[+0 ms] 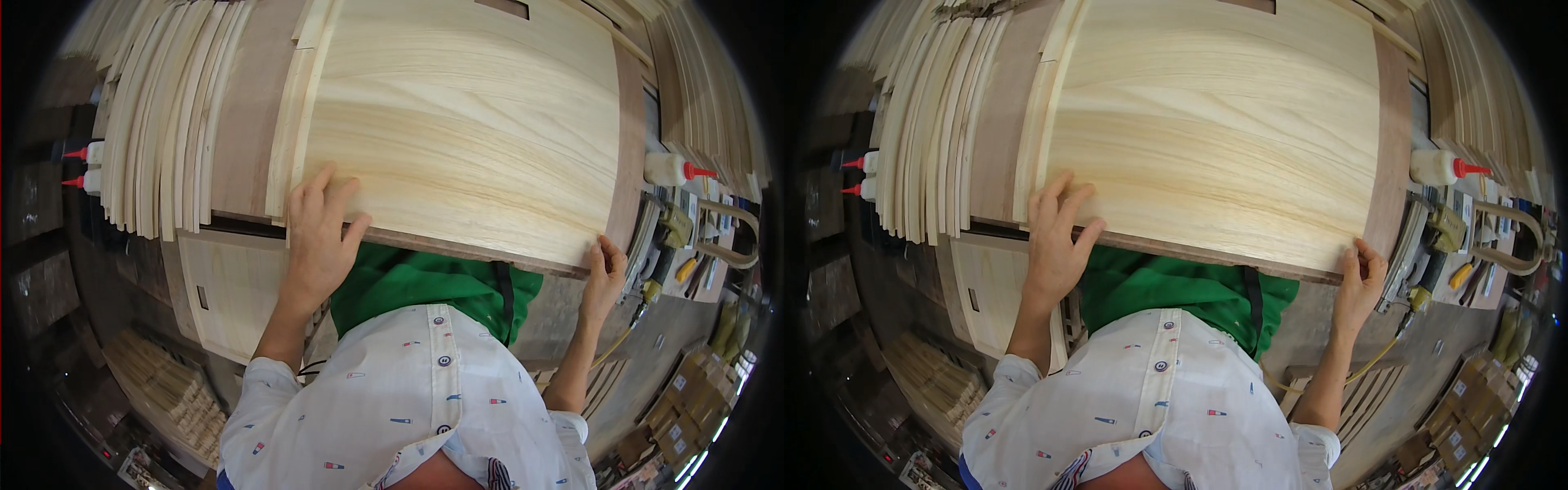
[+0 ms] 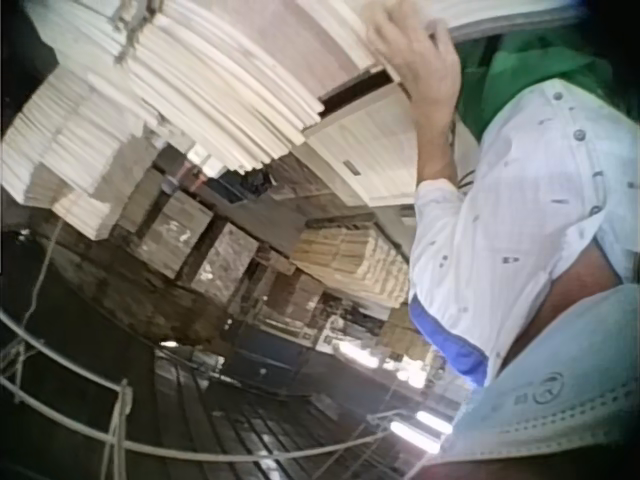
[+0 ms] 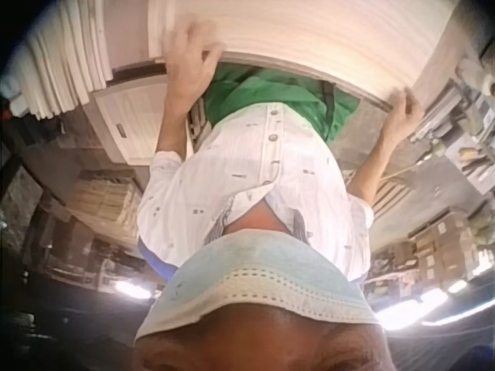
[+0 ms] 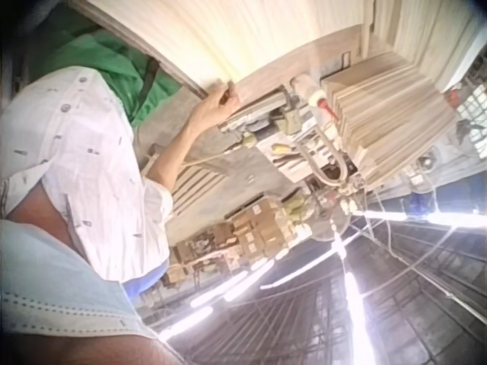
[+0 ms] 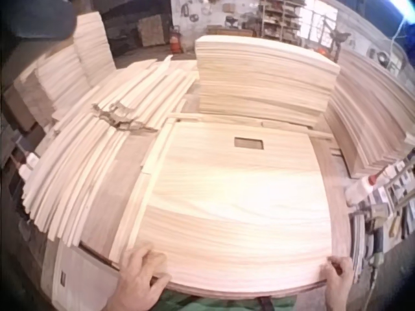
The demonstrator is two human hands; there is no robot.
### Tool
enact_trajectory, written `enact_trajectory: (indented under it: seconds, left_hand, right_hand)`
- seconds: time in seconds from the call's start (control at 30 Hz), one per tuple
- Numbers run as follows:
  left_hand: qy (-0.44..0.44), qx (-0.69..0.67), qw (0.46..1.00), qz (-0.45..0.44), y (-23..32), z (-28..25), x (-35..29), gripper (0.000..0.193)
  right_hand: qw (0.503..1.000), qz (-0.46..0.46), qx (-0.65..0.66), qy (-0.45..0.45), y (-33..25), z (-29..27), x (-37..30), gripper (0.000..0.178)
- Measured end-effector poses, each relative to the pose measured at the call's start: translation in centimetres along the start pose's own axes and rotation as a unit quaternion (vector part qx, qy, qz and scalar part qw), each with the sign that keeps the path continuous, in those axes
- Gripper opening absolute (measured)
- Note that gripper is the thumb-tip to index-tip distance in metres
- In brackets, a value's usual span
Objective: Assembling wooden panels and frames using wood glue and a pneumatic nail gun.
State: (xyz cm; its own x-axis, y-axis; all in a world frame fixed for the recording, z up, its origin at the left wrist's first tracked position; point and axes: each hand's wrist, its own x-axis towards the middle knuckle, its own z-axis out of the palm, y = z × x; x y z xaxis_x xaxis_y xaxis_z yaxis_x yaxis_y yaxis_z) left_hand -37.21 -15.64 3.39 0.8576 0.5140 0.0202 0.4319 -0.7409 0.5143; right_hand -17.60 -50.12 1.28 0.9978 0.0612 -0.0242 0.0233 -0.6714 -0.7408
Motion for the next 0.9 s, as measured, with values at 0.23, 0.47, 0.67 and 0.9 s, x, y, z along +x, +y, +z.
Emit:
enact_trajectory:
  seconds: [0.23, 0.47, 0.67, 0.9]
  left_hand:
    - [-0.062, -0.045, 0.985, 0.155, 3.3, 2.7, 3.3, 0.051]
    - [-0.158, -0.013, 0.960, 0.231, 6.6, 3.8, 4.8, 0.069]
    - [-0.125, -0.004, 0.963, 0.241, 5.3, 4.9, 5.6, 0.063]
    - [-0.112, -0.038, 0.963, 0.244, 5.5, 5.1, 5.9, 0.056]
  right_hand:
    - [0.998, -0.038, -0.053, -0.007, 0.2, -1.6, 0.8, 0.023]
    - [0.983, -0.088, 0.040, 0.155, 1.9, -1.2, 8.3, 0.050]
    - [0.954, -0.115, -0.086, 0.263, 4.4, -3.1, 17.5, 0.066]
    - [0.965, -0.080, -0.028, 0.248, 3.0, -4.4, 18.3, 0.056]
